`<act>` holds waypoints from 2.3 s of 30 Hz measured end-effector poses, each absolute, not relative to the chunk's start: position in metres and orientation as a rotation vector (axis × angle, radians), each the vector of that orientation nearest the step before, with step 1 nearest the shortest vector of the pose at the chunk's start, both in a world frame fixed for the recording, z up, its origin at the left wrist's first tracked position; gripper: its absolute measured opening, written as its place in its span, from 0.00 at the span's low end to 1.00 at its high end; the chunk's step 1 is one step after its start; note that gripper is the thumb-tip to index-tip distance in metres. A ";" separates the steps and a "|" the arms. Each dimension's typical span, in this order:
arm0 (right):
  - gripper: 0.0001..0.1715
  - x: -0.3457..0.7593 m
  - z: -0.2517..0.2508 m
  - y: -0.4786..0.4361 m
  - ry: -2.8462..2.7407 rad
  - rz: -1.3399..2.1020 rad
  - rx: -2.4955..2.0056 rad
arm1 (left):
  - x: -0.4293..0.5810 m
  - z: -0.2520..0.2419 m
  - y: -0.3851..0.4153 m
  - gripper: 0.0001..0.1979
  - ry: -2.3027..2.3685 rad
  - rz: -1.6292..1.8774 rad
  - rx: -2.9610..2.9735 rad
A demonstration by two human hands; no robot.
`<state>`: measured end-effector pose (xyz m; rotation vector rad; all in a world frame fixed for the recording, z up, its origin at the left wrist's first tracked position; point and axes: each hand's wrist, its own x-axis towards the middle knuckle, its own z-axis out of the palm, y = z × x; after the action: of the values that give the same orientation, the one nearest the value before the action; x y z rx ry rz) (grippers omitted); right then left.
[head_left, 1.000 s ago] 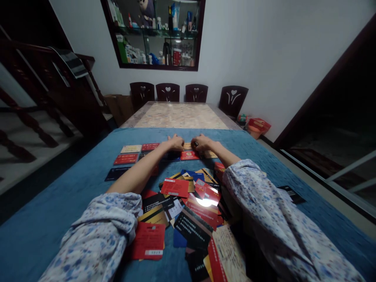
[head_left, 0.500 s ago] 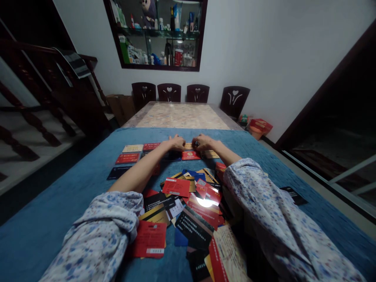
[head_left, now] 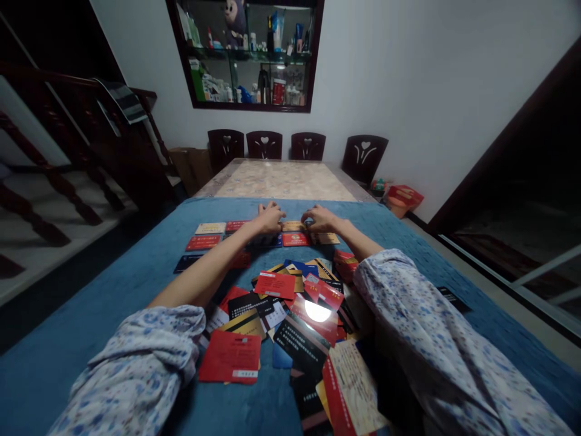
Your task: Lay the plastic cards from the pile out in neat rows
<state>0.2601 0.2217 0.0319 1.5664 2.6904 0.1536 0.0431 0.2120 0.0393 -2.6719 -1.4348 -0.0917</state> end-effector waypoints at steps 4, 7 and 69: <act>0.20 0.259 0.038 0.204 2.747 0.169 1.548 | 0.028 0.042 0.194 0.18 -1.380 -0.267 -2.704; 0.17 0.257 0.043 0.187 2.773 0.178 1.547 | 0.018 0.042 0.175 0.15 -1.375 -0.354 -2.712; 0.12 0.200 0.016 0.031 3.204 0.326 1.025 | -0.026 -0.002 -0.001 0.15 -1.351 -0.545 -2.713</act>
<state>0.1998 0.0313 0.0156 1.0253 3.2040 0.3259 -0.0256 -0.0011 -0.0016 -2.7130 -1.3505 -0.5450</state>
